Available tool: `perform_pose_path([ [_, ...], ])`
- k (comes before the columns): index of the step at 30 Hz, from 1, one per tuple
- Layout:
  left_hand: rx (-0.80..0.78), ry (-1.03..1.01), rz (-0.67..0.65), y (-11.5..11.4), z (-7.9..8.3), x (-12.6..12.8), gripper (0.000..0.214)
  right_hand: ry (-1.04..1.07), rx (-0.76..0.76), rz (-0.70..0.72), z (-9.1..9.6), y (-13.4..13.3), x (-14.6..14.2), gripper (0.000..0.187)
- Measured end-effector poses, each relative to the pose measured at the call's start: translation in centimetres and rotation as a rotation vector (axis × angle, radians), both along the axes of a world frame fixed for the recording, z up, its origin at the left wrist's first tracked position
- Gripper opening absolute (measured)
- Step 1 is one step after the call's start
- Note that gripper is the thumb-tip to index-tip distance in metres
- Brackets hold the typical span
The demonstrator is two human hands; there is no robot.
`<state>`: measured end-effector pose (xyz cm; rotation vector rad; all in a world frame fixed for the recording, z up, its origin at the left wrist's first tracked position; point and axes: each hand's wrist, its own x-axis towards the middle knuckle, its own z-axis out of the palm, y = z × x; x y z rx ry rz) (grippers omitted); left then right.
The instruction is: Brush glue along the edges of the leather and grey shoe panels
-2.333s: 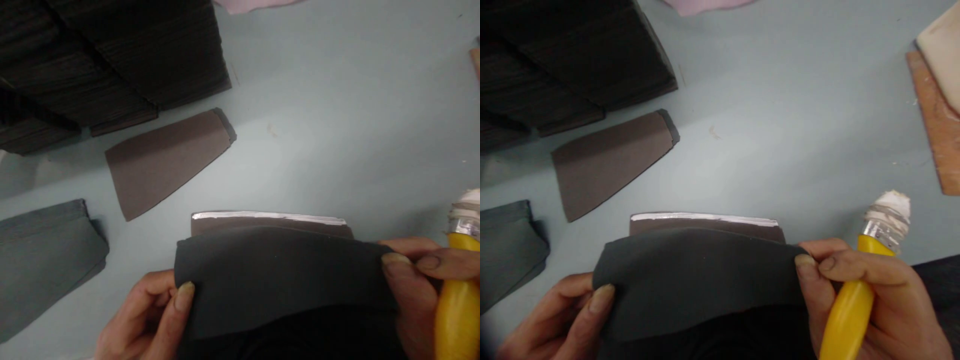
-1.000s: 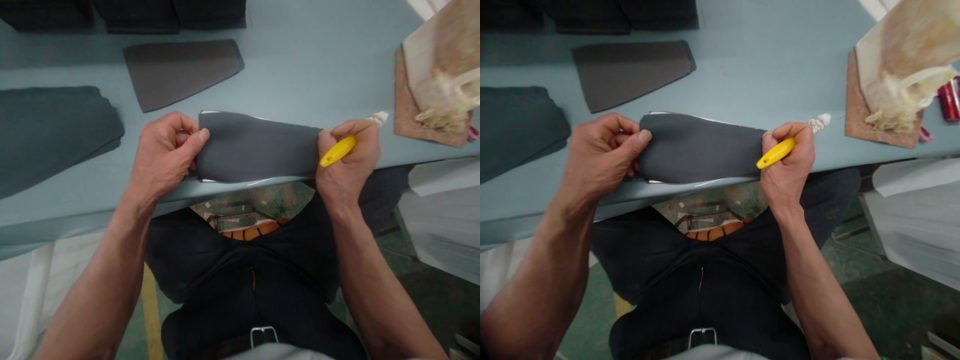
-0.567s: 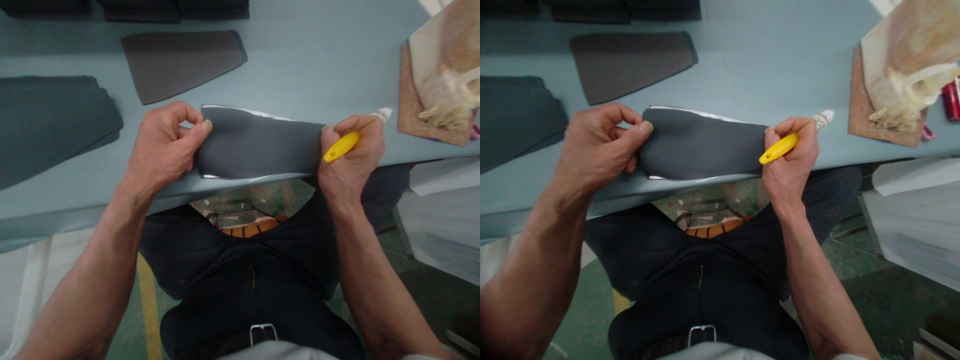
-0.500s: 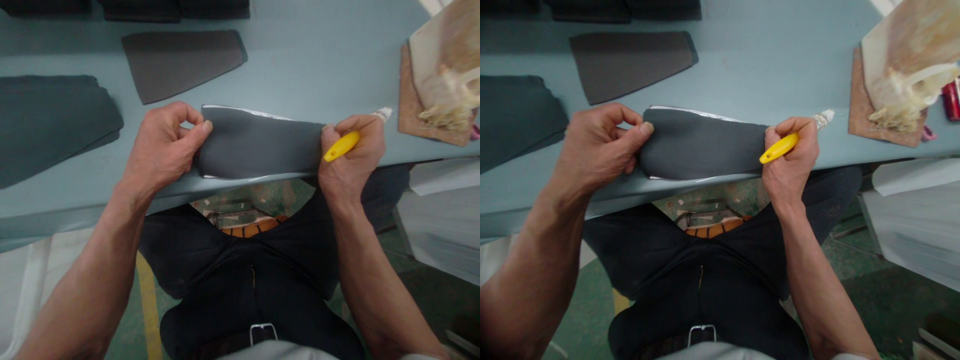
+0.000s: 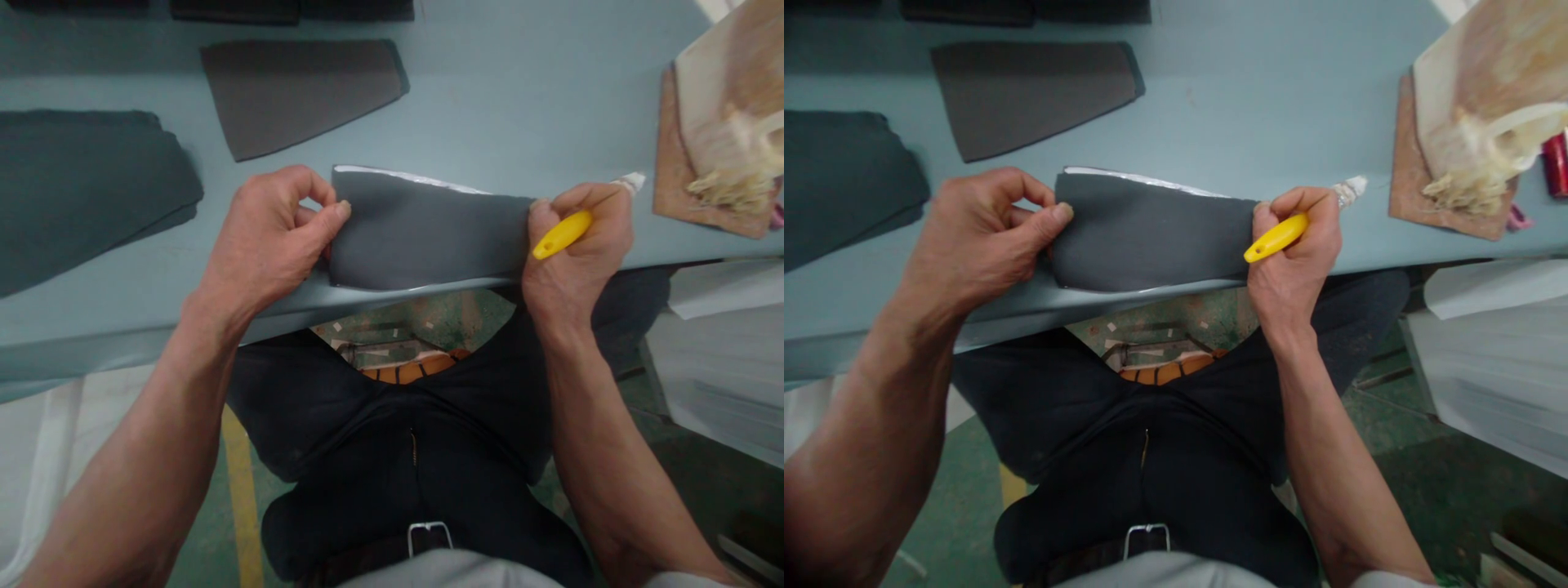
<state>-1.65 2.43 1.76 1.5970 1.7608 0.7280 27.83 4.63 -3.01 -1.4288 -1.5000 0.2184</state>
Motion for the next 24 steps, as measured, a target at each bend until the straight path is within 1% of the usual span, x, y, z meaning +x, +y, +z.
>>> perform_pose_path([
  [5,0.035,-0.005,-0.016,0.05,-0.35,-0.22,0.018,0.008,0.033,0.006,-0.17,0.15,0.05,0.021],
  [11,0.072,0.005,-0.052,0.08,-0.62,-0.44,0.020,0.014,0.055,0.005,0.09,-0.08,-0.31,0.018],
  [17,0.072,0.022,-0.053,-0.01,-0.66,-0.65,0.025,0.003,0.006,0.005,0.35,-0.33,-0.28,0.016],
  [20,0.073,0.068,-0.025,-0.20,-0.43,-0.32,0.024,-0.047,-0.028,-0.005,0.25,-0.32,0.00,0.017],
  [24,0.115,0.142,0.011,-0.56,-0.14,0.28,0.022,-0.136,-0.025,0.006,0.03,-0.25,0.43,0.019],
])
